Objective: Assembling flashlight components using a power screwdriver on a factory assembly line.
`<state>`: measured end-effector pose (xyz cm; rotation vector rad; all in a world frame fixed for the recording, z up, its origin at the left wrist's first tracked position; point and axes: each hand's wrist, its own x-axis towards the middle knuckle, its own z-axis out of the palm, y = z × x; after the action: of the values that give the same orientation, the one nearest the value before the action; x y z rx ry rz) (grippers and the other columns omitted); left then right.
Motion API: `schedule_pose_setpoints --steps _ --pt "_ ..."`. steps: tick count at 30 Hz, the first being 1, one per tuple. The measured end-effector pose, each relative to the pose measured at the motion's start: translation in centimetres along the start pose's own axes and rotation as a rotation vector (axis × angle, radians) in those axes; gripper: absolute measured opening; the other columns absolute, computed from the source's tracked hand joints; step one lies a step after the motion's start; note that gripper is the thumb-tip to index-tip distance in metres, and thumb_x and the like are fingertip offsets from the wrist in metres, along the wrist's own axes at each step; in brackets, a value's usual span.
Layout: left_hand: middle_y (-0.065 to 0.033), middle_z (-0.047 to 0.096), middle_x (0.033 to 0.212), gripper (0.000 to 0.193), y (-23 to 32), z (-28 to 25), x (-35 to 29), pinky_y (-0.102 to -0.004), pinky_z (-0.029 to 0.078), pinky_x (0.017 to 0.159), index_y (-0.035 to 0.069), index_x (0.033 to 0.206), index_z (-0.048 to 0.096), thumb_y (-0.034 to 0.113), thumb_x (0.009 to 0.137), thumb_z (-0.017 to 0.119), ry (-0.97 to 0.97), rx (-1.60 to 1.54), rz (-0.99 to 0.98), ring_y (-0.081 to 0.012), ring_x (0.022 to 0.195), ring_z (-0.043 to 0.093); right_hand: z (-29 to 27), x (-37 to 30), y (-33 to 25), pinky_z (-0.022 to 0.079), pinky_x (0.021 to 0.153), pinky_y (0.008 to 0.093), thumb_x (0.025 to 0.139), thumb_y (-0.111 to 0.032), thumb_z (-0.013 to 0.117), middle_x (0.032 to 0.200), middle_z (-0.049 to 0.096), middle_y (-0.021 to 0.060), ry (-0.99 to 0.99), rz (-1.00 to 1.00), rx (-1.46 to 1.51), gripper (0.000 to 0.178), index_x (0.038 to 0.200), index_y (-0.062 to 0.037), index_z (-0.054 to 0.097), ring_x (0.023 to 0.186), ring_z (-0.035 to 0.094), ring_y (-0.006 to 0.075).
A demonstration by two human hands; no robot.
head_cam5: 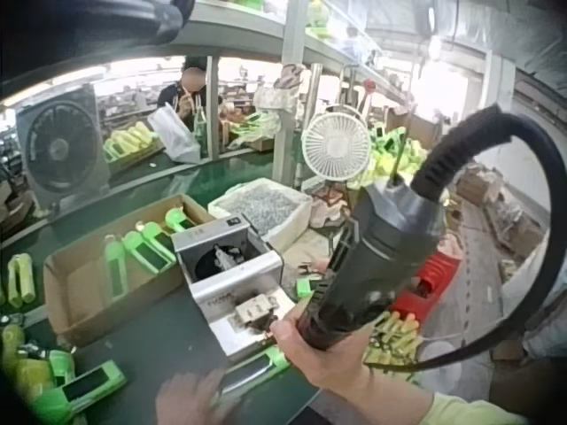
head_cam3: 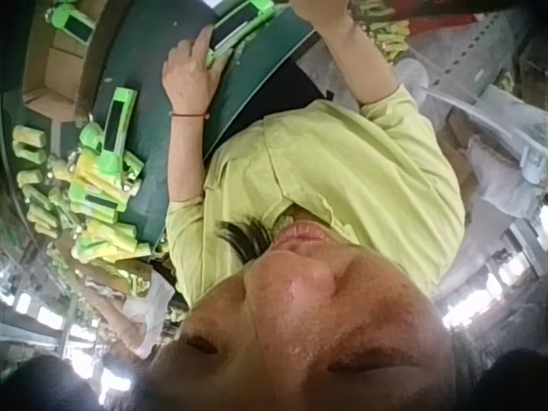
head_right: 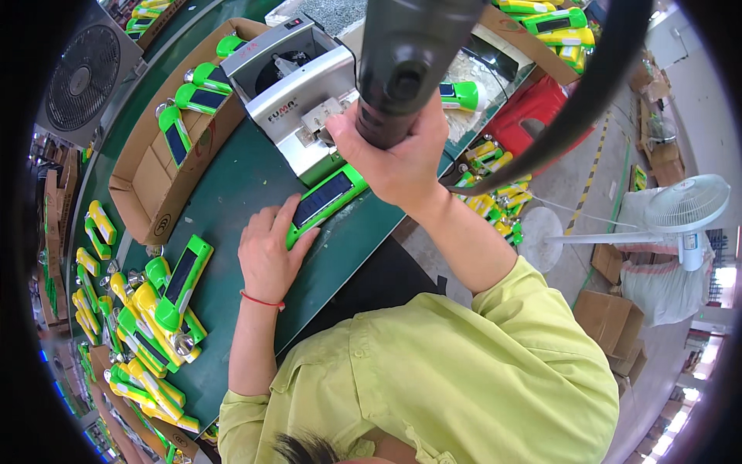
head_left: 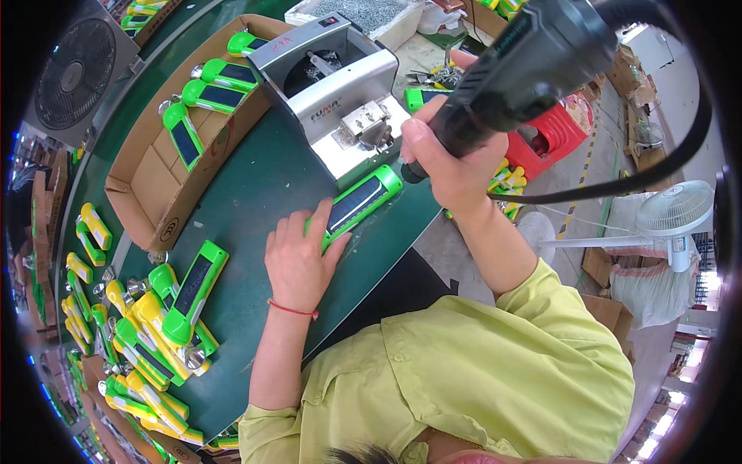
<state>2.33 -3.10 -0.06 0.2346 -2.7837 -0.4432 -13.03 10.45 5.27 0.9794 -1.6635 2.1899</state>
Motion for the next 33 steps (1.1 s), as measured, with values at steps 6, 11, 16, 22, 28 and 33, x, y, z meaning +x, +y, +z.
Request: schedule_pose_setpoints --steps 6,11,16,22,28,33 --pt "-0.0073 0.057 0.091 0.05 0.1 0.2 -0.2 -0.0356 0.045 0.069 0.013 0.115 0.057 0.026 0.07 0.074 -0.001 0.01 -0.005 -0.0251 0.08 0.056 -0.3 -1.1 0.5 0.045 0.052 0.0212 0.072 0.002 0.072 0.07 0.059 0.003 0.022 -0.029 0.077 0.036 0.096 -0.0007 0.046 0.057 0.055 0.007" --pt "-0.0072 0.057 0.09 0.051 0.2 0.2 -0.2 -0.0354 0.044 0.069 0.013 0.115 0.057 0.026 0.069 0.074 0.01 0.015 -0.01 -0.0245 0.08 0.056 -0.5 -2.2 1.9 0.045 0.054 0.0209 0.071 0.002 0.072 0.07 0.06 0.0031 0.027 -0.032 -0.052 0.036 0.098 0.0001 0.048 0.058 0.055 0.0073" --pt "-0.0068 0.057 0.089 0.05 0.1 0.1 -0.1 -0.0347 0.043 0.067 0.013 0.114 0.058 0.026 0.069 0.074 0.021 -0.006 0.003 -0.0239 0.079 0.055 -0.3 -3.0 1.9 0.044 0.056 0.0203 0.073 0.004 0.068 0.068 0.059 0.0029 -0.03 -0.05 -0.151 0.044 0.108 0.0034 0.04 0.059 0.055 0.0074" --pt "-0.013 0.057 0.104 0.063 0.0 -1.7 0.0 -0.0368 0.048 0.077 0.009 0.116 0.055 0.022 0.06 0.08 0.004 -0.186 -0.059 -0.0298 0.092 0.057 0.2 -2.6 2.2 0.046 0.056 0.0228 0.071 0.004 0.07 0.068 0.059 0.002 0.036 0.06 0.074 0.027 0.091 0.0016 0.052 0.059 0.056 0.0082" --pt "-0.0126 0.056 0.107 0.058 -2.9 -2.6 -1.6 -0.0346 0.052 0.068 0.008 0.111 0.055 0.011 0.059 0.081 -0.013 -0.393 -0.046 -0.0296 0.087 0.061 -0.8 -2.3 2.0 0.044 0.053 0.0229 0.072 0.006 0.068 0.065 0.058 0.0018 -0.096 0.101 -0.032 0.017 0.081 -0.0003 0.055 0.056 0.054 0.0078" --pt "-0.0128 0.058 0.105 0.049 -2.6 -1.9 -1.5 -0.0298 0.052 0.068 0.004 0.105 0.059 0.002 0.06 0.078 -0.001 -0.441 -0.071 -0.0236 0.089 0.06 -0.9 0.0 1.3 0.046 0.055 0.022 0.073 0.007 0.067 0.069 0.059 0.0037 -0.109 0.152 0.135 0.047 0.116 0.0073 0.046 0.058 0.056 0.0086"
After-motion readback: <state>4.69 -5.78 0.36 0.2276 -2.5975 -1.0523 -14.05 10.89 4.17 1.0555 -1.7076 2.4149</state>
